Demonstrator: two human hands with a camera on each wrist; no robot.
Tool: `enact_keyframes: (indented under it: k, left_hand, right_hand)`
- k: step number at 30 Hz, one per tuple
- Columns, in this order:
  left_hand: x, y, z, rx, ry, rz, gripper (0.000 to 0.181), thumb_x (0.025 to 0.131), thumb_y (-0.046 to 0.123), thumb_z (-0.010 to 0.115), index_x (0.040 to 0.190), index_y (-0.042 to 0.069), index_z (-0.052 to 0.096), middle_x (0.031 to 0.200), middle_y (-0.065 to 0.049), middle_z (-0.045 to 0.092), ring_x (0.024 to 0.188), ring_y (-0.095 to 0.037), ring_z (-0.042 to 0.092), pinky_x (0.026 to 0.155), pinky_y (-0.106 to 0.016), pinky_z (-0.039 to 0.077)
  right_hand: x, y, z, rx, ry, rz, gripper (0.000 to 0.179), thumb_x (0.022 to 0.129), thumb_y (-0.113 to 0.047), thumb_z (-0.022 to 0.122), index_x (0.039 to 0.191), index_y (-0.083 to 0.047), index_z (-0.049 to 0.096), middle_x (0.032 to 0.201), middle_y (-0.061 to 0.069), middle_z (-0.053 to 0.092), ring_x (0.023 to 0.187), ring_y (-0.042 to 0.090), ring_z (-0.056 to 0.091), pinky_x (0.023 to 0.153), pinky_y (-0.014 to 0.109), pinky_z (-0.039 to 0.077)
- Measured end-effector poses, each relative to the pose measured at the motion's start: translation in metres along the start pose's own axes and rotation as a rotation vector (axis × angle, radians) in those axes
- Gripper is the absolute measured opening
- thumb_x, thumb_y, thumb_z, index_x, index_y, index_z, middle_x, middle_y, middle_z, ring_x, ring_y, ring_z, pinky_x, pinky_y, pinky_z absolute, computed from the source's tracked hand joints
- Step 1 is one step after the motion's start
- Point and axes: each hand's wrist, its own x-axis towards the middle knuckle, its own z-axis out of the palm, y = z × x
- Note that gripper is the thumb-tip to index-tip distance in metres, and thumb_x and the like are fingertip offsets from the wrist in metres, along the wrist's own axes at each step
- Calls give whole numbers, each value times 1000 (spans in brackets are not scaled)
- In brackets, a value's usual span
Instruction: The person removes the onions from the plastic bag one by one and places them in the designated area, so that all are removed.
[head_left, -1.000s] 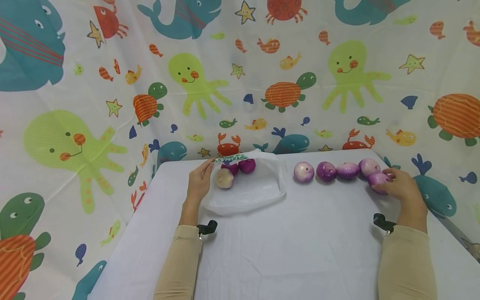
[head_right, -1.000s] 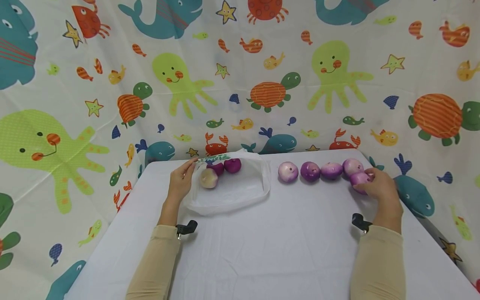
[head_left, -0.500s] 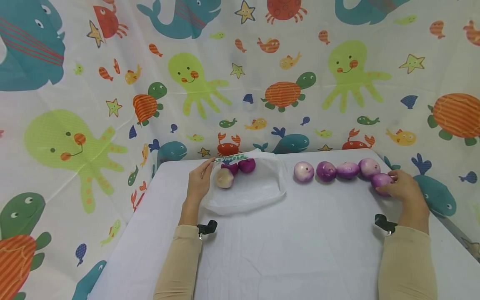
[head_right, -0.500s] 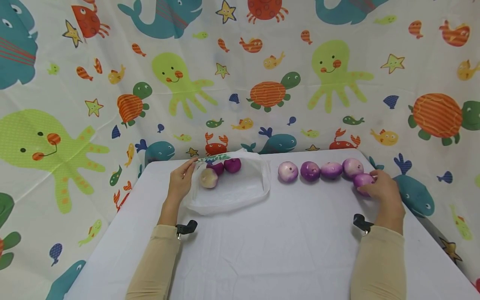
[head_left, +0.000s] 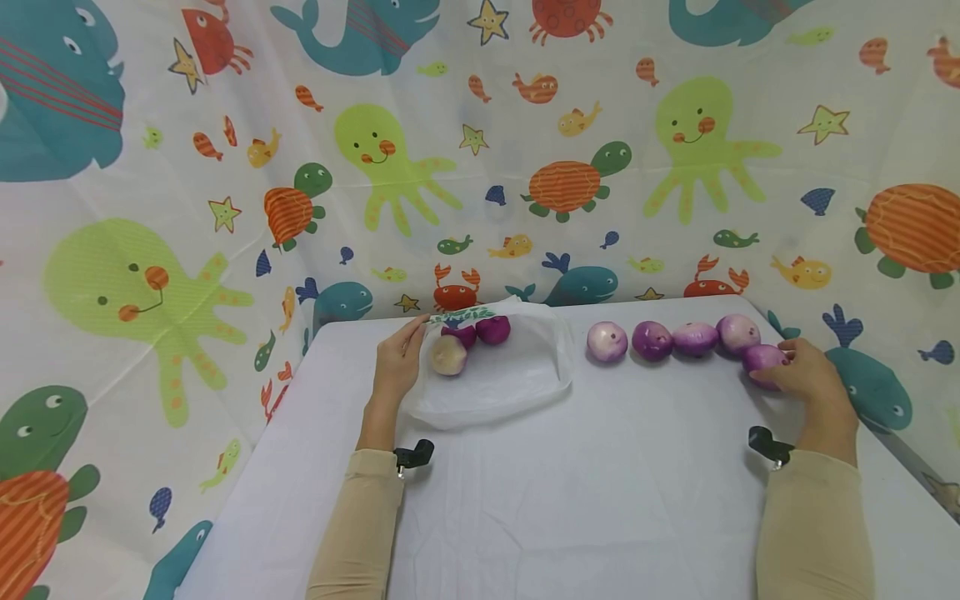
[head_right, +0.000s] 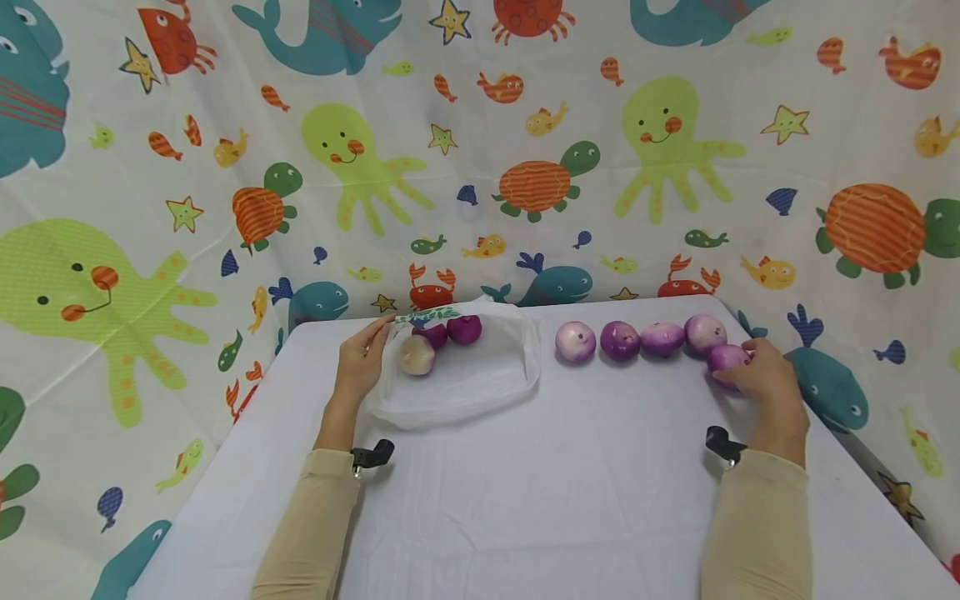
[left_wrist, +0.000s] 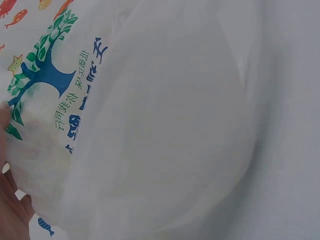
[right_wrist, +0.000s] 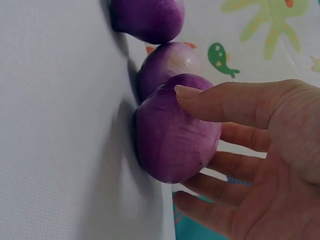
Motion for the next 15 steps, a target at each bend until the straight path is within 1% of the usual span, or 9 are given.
enact_keyframes:
  k: [4,11,15]
  left_hand:
    - [0,-1,0,1,-2,3,37,111,30,52,140,12,66,142,-10,67,139,-30,58,115,-48,50]
    - [1,-2,1,-6,-5,-4,38,111,30,52,140,11,66,143,-10,66,139,-29,58,115,-48,49]
    - [1,-2,0,-4,-7,-6,37,111,30,52,140,14,66,143,-9,66,140,-29,58,115,-47,49]
  right_hand:
    - [0,-1,1,2,-2,5,112,91,-53,75,159,9,10,155,42,22,136,66,24,103,86,31]
    - [2,-2,1,11,-11,27,122,88,-62,74,162,6,5,159,43,14,142,68,17,105,87,27]
    - [3,-2,0,2,2,15,126,86,-66,74,163,3,2,161,44,9,144,69,11,105,88,25]
